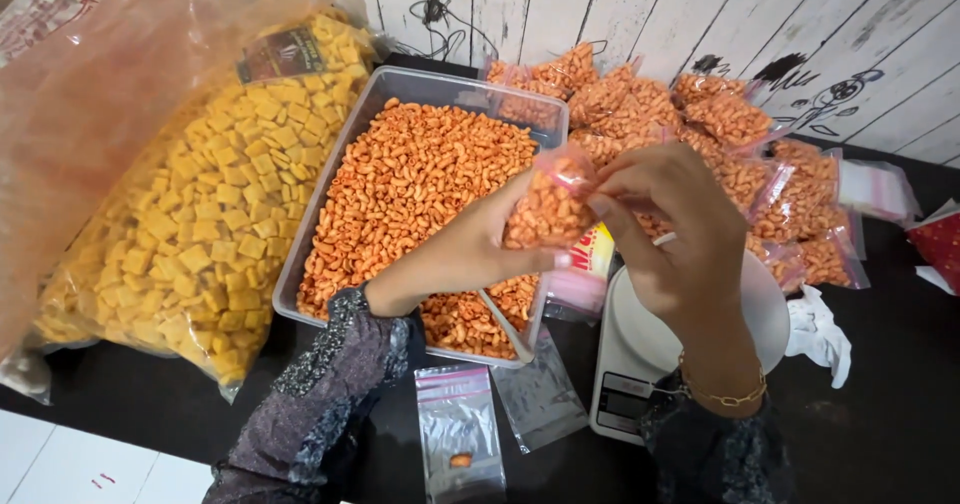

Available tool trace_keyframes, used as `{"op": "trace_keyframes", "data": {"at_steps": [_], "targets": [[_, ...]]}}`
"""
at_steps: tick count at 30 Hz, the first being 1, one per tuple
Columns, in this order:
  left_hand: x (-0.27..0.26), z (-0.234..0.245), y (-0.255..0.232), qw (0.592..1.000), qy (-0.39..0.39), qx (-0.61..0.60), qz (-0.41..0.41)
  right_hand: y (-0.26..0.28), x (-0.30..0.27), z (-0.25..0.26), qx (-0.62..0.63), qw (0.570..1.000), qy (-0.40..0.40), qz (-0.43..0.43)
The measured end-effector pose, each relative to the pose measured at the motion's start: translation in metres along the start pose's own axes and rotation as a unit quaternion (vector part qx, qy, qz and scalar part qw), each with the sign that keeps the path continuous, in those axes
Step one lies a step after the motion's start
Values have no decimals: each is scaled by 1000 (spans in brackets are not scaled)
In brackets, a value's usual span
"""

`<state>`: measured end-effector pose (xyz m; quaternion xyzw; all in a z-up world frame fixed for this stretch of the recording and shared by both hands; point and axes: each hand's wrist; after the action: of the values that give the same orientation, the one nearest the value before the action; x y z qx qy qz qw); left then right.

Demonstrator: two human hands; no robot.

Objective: Packing small orange snacks into plastic bags, weighing them on a scale, and sealing them.

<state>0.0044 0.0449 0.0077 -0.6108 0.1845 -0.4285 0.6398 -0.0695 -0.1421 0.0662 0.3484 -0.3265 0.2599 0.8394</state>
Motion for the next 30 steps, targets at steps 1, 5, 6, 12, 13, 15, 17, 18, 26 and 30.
{"op": "trace_keyframes", "data": {"at_steps": [1,5,6,12,13,15,17,18,26,30], "targets": [[0,1,-9,1000,1,0,1,-2,0,0,0,1000,0,-1],[1,7,-6,999,29,-1,33,-22,-7,-8,-23,1000,13,17],[2,9,5,1000,10,1,-12,-31,-10,-12,-49,998,18,37],[3,15,12,981,-147,105,-72,-33,-8,-26,-10,997,80,-15],[3,14,15,981,-148,106,-73,-35,-9,-27,-9,997,80,-14],[3,13,22,978,-140,128,-85,-38,-11,-28,-3,992,102,-69],[4,14,15,982,-120,135,-55,-35,-10,-27,-4,992,86,-88],[5,14,12,985,-99,142,-25,-34,-10,-26,-4,992,70,-107],[3,4,15,971,-226,66,-32,-36,-15,-29,69,975,50,-207],[3,-2,7,982,-185,13,-24,-40,-17,-29,36,982,48,-177]]}}
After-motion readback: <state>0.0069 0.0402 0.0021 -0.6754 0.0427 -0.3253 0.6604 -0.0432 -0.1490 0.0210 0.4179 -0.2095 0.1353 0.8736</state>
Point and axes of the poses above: each hand's wrist, its own x-axis towards the middle knuckle, its own z-axis out of the back of the hand, y = z × x, and after that the axes turned 2 degrees about x, right-handed
